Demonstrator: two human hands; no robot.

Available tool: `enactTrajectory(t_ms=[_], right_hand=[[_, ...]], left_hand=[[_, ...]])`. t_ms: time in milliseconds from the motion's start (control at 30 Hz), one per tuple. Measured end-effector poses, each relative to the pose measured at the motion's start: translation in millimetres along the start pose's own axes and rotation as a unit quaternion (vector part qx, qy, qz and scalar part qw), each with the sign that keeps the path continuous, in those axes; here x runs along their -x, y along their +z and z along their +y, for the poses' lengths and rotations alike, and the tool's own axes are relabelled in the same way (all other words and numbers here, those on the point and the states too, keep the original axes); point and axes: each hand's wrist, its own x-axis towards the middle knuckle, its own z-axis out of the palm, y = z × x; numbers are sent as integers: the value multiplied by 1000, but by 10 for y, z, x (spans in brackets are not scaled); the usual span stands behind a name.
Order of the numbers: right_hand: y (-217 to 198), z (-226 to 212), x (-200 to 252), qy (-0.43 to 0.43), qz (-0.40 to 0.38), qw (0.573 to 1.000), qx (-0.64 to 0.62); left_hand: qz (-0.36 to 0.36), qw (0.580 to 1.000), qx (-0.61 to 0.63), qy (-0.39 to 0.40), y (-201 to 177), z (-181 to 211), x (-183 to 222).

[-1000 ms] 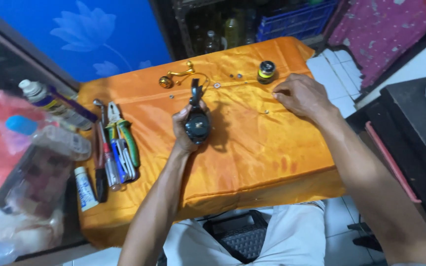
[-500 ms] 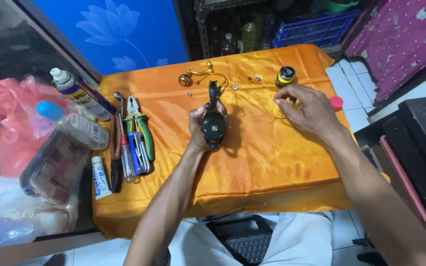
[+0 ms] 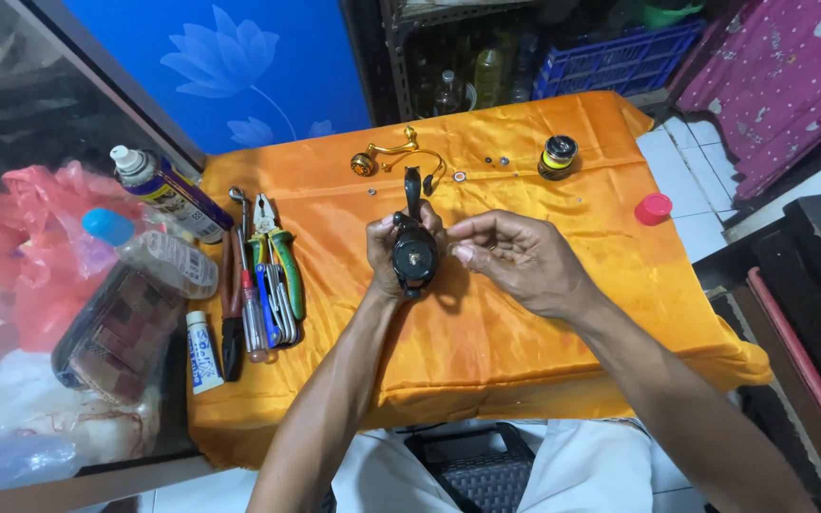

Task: Reassembling the main body and internal components of a spinning fishing reel, including gears and washers.

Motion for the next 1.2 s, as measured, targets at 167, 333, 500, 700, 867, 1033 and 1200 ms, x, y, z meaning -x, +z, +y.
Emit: enactTrajectory(t_ms=[167, 333, 500, 700, 867, 1033, 1200], right_hand=[[35, 118, -5, 38, -12, 996, -82], [39, 314, 6, 59, -5, 991, -116], [45, 285, 25, 90, 10, 985, -147], [33, 409, 38, 62, 48, 990, -117], [64, 109, -1, -102, 43, 992, 57], [-28, 188, -102, -240, 3, 959, 151], [-253, 382, -201, -181, 22, 965, 188]], left_hand=[[26, 999, 9, -17, -57, 5, 26], [33, 999, 24, -22, -84, -16, 19], [26, 1000, 9, -9, -53, 6, 0], [29, 1000, 3, 4, -11, 63, -14], [39, 999, -2, 8, 10, 61, -19], [41, 999, -4, 17, 75, 117, -27], [69, 997, -3, 24, 116, 143, -54]])
